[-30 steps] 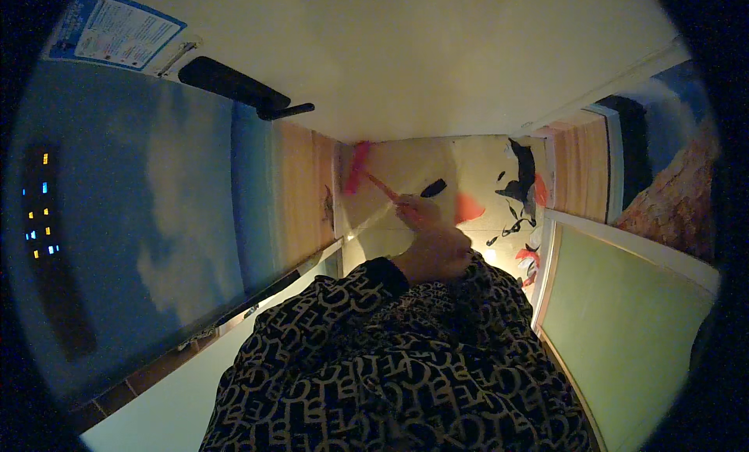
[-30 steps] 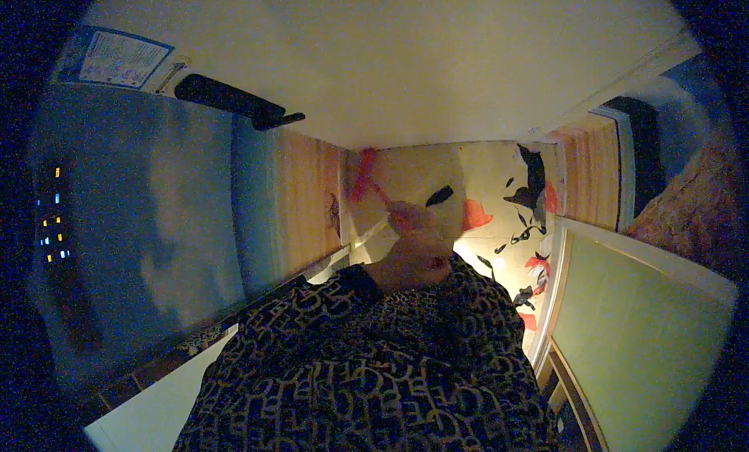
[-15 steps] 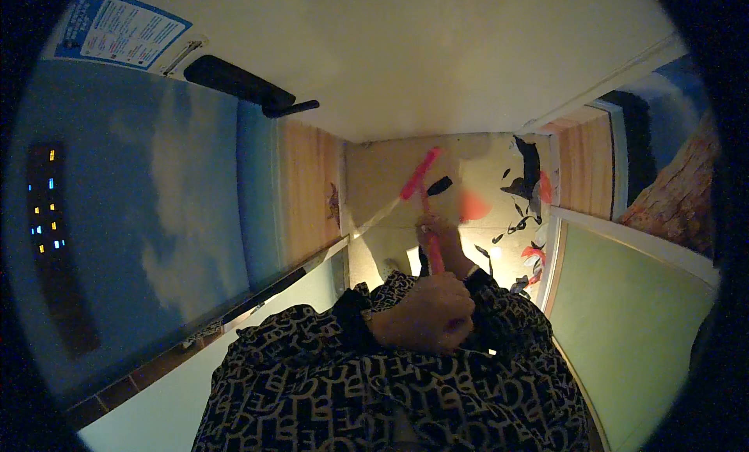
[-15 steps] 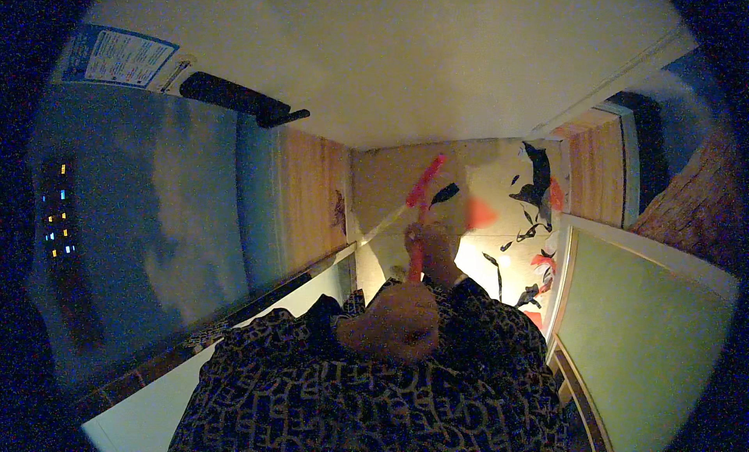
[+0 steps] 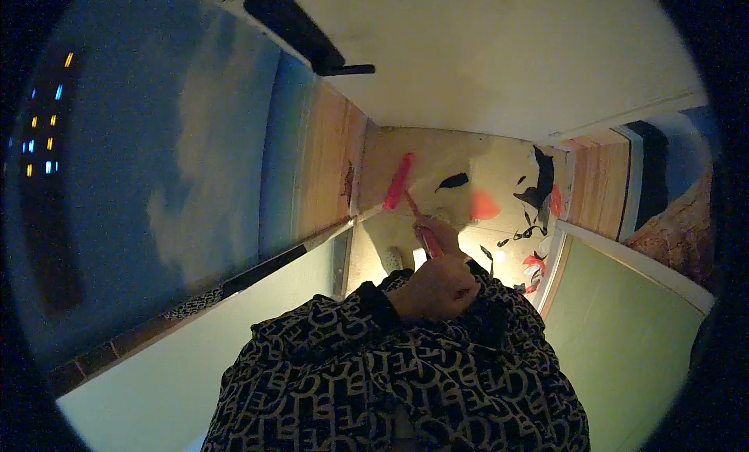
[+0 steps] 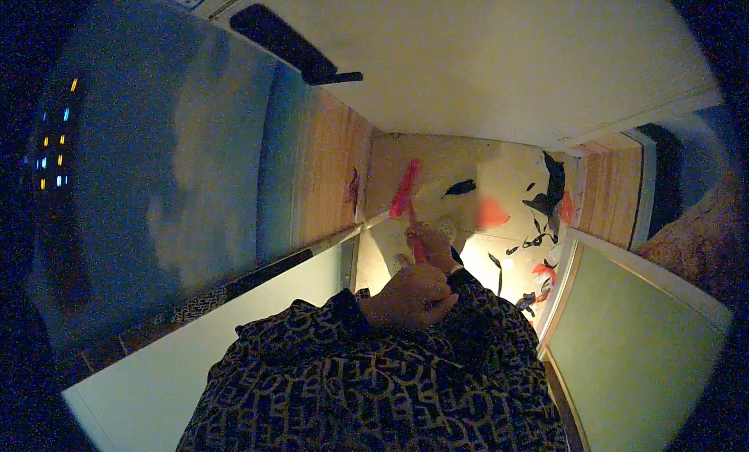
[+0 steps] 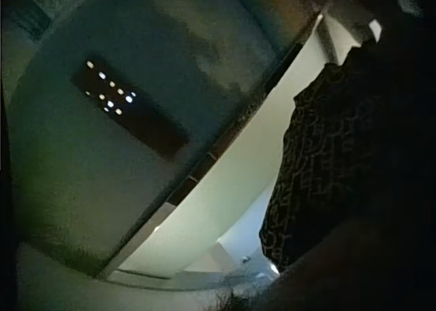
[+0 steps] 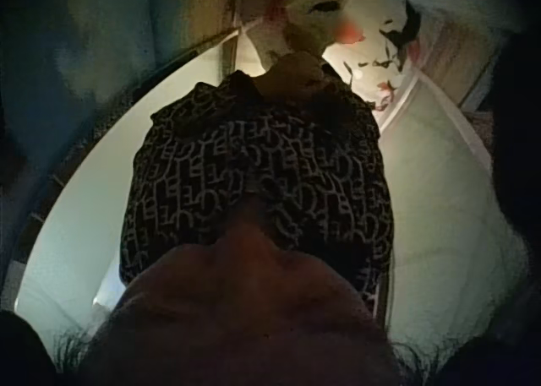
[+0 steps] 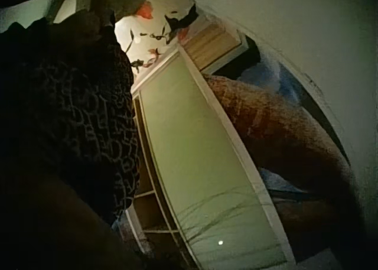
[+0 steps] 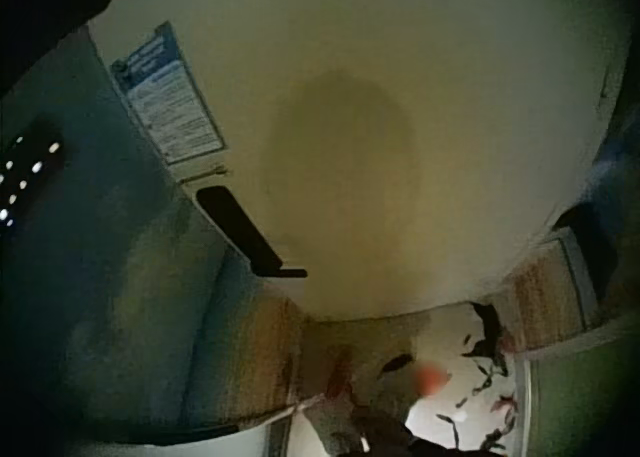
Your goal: The person sweeps debris on a tiled floor using a pink broom. They gather scattered black and red pieces into a pile while moving around a bathroom area and a doorway.
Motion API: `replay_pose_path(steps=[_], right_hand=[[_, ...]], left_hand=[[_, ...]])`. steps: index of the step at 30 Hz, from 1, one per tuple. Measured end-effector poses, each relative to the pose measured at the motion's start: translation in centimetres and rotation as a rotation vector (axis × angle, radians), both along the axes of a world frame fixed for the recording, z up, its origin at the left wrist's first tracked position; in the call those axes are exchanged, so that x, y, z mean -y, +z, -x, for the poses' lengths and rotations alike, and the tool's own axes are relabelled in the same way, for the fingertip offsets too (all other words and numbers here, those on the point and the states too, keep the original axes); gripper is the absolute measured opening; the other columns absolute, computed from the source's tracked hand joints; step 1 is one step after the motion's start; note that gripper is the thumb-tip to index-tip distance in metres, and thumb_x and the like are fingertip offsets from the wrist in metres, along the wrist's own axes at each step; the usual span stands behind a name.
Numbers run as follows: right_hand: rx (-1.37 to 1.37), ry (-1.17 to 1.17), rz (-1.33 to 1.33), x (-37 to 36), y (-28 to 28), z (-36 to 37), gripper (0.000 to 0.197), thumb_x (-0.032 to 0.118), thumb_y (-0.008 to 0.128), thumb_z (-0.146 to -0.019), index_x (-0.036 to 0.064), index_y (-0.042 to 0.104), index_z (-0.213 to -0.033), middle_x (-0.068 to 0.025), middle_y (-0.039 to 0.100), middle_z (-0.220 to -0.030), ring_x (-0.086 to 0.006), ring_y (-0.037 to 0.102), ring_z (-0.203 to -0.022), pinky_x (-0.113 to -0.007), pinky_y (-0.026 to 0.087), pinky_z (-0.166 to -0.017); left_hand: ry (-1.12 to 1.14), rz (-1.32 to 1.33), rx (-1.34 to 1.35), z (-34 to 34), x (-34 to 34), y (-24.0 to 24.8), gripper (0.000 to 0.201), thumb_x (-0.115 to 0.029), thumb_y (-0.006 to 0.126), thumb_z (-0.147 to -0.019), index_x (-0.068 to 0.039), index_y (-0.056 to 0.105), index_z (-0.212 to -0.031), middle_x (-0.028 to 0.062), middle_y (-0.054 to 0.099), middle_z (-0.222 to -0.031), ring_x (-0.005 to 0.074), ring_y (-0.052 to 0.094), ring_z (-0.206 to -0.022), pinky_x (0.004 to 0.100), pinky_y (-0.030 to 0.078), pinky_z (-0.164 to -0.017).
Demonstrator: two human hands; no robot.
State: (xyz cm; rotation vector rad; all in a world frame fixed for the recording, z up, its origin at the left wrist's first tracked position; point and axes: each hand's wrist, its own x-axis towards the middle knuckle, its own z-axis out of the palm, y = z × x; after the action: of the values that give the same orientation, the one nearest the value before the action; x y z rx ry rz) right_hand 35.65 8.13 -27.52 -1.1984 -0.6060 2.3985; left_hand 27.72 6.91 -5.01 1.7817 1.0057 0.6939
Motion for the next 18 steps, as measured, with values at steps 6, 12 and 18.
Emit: replay_pose_path(steps=[6,12,18], right_hand=[[0.001,0.061,-0.193,2.7,5.9,3.0,0.014,0.019,0.056,-0.092,0.0058,0.059,-0.088,-0.0012,0.058,-0.08,-0.0118,0.055,-0.068,-0.027,0.046,-0.064],[-0.015,0.336,-0.492,10.0,-2.5,9.3,0.018,0.024,0.058,-0.091,0.0084,0.062,-0.098,-0.0039,0.064,-0.081,-0.0132,0.061,-0.07,-0.03,0.047,-0.059],[-0.223,0.03,0.262,13.5,-4.8,9.0,0.019,0.018,0.067,-0.085,0.001,0.062,-0.093,-0.0075,0.063,-0.079,-0.0152,0.06,-0.07,-0.026,0.049,-0.062]], left_hand=[[0.158,-0.011,-0.014,5.3,4.9,5.9,0.024,-0.012,0.061,-0.078,-0.005,0.05,-0.058,0.0118,0.049,-0.061,0.0309,0.052,-0.06,0.0437,0.042,-0.056],[0.132,0.073,-0.144,7.3,10.2,2.9,0.025,-0.016,0.059,-0.083,-0.003,0.054,-0.063,0.0156,0.053,-0.064,0.0346,0.055,-0.065,0.0466,0.043,-0.059],[-0.042,0.057,-0.088,9.2,14.2,-0.3,0.028,-0.021,0.056,-0.087,-0.001,0.057,-0.067,0.0172,0.057,-0.067,0.0347,0.059,-0.07,0.047,0.045,-0.064]])
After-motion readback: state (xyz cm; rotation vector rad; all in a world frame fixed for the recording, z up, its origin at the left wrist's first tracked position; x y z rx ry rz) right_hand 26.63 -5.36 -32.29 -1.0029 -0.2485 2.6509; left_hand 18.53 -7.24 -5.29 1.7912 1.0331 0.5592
